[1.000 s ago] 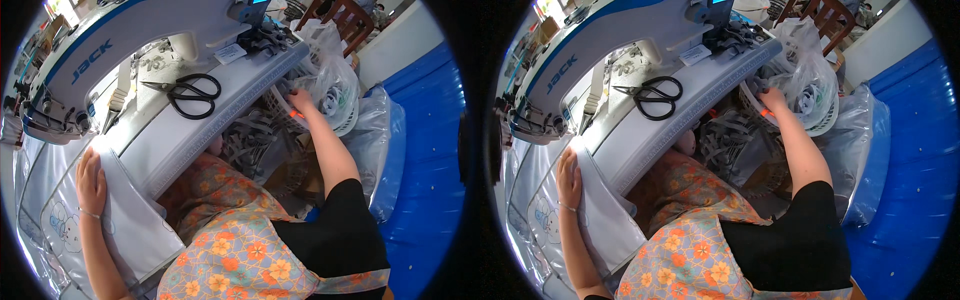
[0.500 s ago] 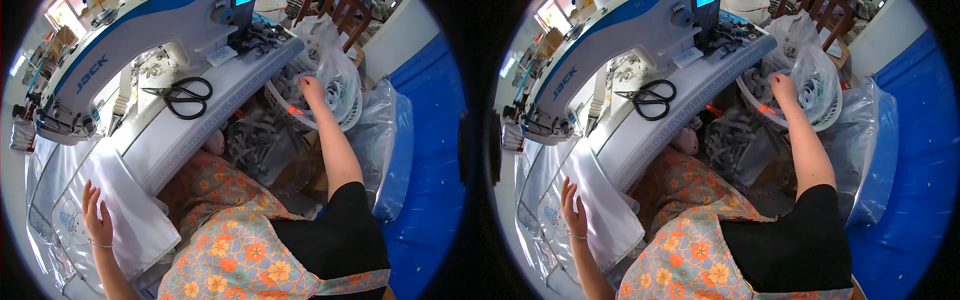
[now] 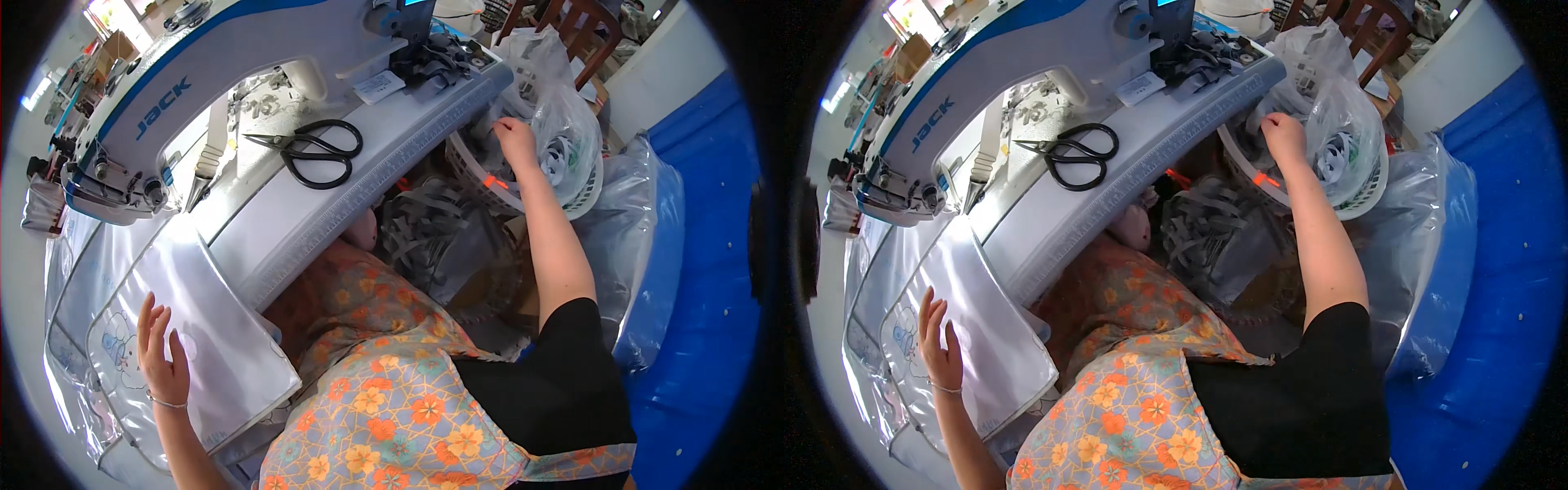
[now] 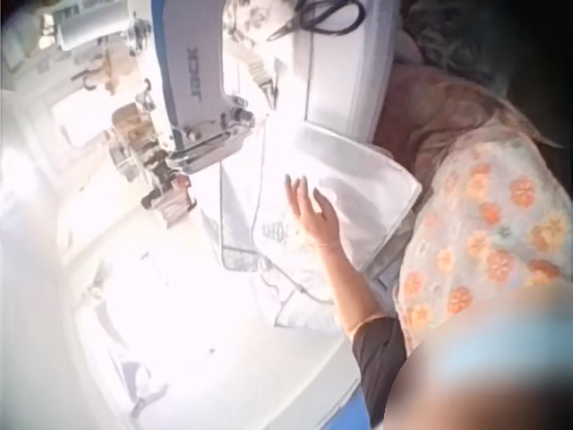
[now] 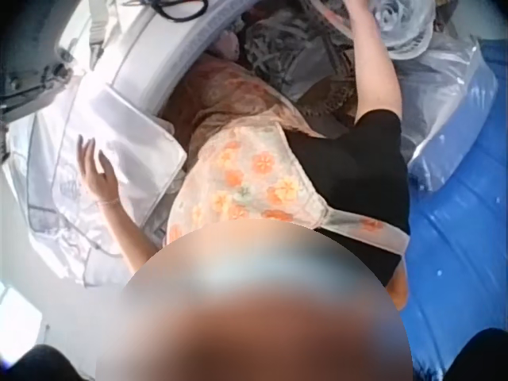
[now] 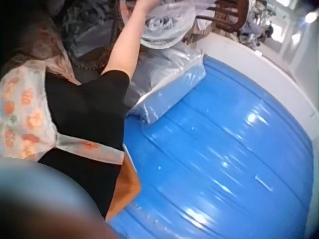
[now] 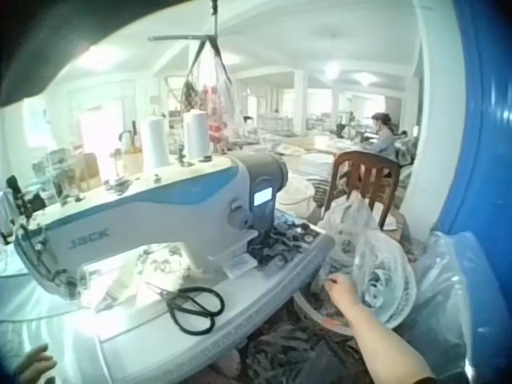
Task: Sewing and assembling plastic garment covers using an industrial sewing machine.
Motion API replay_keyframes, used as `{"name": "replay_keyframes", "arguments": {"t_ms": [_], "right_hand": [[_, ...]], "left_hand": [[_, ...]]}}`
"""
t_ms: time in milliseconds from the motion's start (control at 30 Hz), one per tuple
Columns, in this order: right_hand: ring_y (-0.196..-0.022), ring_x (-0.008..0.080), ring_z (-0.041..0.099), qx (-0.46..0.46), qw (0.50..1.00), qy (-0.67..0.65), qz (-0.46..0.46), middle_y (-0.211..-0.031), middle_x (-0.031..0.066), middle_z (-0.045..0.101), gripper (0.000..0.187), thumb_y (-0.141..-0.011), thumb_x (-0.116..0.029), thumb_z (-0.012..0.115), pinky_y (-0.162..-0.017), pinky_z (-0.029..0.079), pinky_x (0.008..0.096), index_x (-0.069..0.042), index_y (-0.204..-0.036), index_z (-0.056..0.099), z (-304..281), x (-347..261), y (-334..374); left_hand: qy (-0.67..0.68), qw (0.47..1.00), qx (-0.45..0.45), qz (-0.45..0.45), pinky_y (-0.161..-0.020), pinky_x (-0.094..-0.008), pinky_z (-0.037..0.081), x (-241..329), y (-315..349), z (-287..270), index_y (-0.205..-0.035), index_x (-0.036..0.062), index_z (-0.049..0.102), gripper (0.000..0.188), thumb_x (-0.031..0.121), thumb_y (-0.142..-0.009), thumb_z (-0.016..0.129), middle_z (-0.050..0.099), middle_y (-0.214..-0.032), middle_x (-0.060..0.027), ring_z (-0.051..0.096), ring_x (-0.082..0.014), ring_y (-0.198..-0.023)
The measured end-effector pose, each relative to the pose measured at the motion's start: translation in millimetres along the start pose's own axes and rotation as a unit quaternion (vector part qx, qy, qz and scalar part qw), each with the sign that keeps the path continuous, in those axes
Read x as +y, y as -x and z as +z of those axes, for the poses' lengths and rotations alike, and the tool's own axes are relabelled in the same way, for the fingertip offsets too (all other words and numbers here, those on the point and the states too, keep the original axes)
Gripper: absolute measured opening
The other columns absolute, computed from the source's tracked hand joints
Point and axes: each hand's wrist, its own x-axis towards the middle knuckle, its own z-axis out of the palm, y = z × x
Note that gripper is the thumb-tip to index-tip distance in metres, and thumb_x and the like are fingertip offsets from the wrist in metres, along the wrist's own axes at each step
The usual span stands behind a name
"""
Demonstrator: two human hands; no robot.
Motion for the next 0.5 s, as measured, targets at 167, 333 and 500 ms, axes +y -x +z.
{"name": "replay_keyframes", "arguments": {"t_ms": [167,333,500], "right_hand": [[-0.085,0.0238,0.070,-0.003,0.995,0.091,0.029,-0.087,0.0093,0.074,0.023,-0.088,-0.022,0.061,-0.078,0.051,0.0339,-0.003,-0.090,0.074,-30,-11,-5],[-0.082,0.0210,0.068,0.018,0.930,-0.362,0.057,-0.086,0.0077,0.071,0.023,-0.089,-0.017,0.058,-0.080,0.051,0.0333,0.000,-0.101,0.067,-71,-65,-8],[-0.076,0.0109,0.063,-0.160,0.924,-0.339,-0.080,-0.094,0.0092,0.068,0.026,-0.090,-0.012,0.055,-0.072,0.053,0.0257,0.003,-0.111,0.061,-88,-197,58]], "left_hand": [[0.000,1.000,-0.015,0.025,-0.098,-0.0402,0.051,15,-11,14,-0.120,-0.0014,0.061,0.035,-0.010,-0.087,0.052,0.051,-0.144,-0.0200,0.061,-0.0331,-0.118],[0.009,0.999,-0.019,0.026,-0.099,-0.0414,0.051,28,-15,6,-0.120,-0.0002,0.062,0.037,-0.011,-0.086,0.052,0.052,-0.143,-0.0201,0.061,-0.0343,-0.119],[0.130,0.988,0.011,0.084,-0.101,-0.0442,0.049,83,-51,7,-0.120,0.0008,0.063,0.043,-0.012,-0.079,0.053,0.054,-0.139,-0.0240,0.058,-0.0379,-0.123]]}}
